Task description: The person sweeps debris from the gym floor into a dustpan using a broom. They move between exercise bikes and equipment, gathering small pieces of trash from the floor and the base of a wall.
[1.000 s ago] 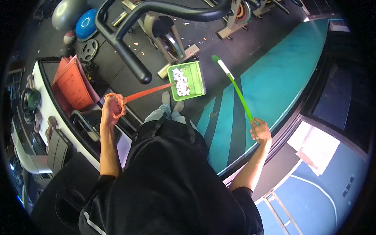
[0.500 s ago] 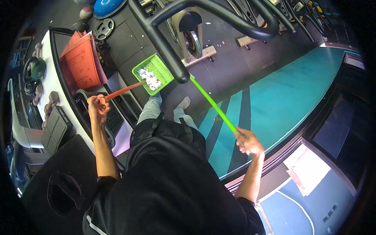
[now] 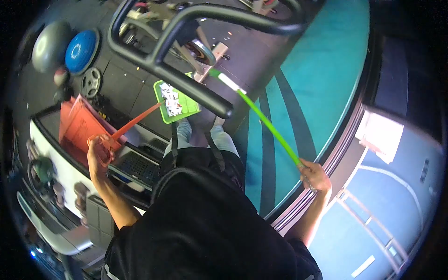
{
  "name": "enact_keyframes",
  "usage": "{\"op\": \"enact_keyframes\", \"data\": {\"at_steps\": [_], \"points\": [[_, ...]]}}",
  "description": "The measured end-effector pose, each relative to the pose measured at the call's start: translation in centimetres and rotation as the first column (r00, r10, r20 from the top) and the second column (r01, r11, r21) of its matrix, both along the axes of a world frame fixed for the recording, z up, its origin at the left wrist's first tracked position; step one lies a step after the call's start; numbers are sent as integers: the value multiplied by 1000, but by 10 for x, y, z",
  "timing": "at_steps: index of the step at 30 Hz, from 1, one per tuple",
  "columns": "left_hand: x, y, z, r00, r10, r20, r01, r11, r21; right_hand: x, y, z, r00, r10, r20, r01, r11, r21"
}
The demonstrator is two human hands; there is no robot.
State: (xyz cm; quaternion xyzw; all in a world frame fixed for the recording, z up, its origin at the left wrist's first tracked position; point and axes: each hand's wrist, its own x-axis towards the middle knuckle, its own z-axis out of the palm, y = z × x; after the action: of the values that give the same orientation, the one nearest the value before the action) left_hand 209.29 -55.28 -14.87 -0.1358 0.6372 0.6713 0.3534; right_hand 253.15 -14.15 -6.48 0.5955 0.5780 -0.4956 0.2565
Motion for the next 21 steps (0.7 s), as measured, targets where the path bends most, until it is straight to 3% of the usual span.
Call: {"op": "enact_keyframes", "data": {"at_steps": [4, 6, 8, 10, 15, 18, 21], "points": [[-10, 32, -1, 966, -256, 49, 254, 967, 34, 25, -22, -21, 999, -43, -6, 44, 991, 127], [-1, 59, -7, 942, -315, 118, 321, 946, -40, 29, -30, -38, 991, -126, -34, 130, 976, 172], [9, 90, -19, 882, -445, 153, 448, 894, 14, 35, -35, -64, 977, -199, -75, 211, 954, 212], [43, 134, -34, 922, -355, 153, 373, 921, -111, 43, -34, -92, 946, -314, -84, 324, 923, 207], [116, 221, -94, 869, -483, 108, 491, 869, -57, 57, -31, -169, 892, -409, -190, 447, 858, 251], [142, 269, -133, 815, -570, 109, 577, 814, -62, 53, -28, -197, 876, -443, -193, 474, 863, 173], [173, 313, -148, 825, -549, 133, 562, 820, -103, 38, -35, -214, 844, -514, -153, 535, 822, 194]]}}
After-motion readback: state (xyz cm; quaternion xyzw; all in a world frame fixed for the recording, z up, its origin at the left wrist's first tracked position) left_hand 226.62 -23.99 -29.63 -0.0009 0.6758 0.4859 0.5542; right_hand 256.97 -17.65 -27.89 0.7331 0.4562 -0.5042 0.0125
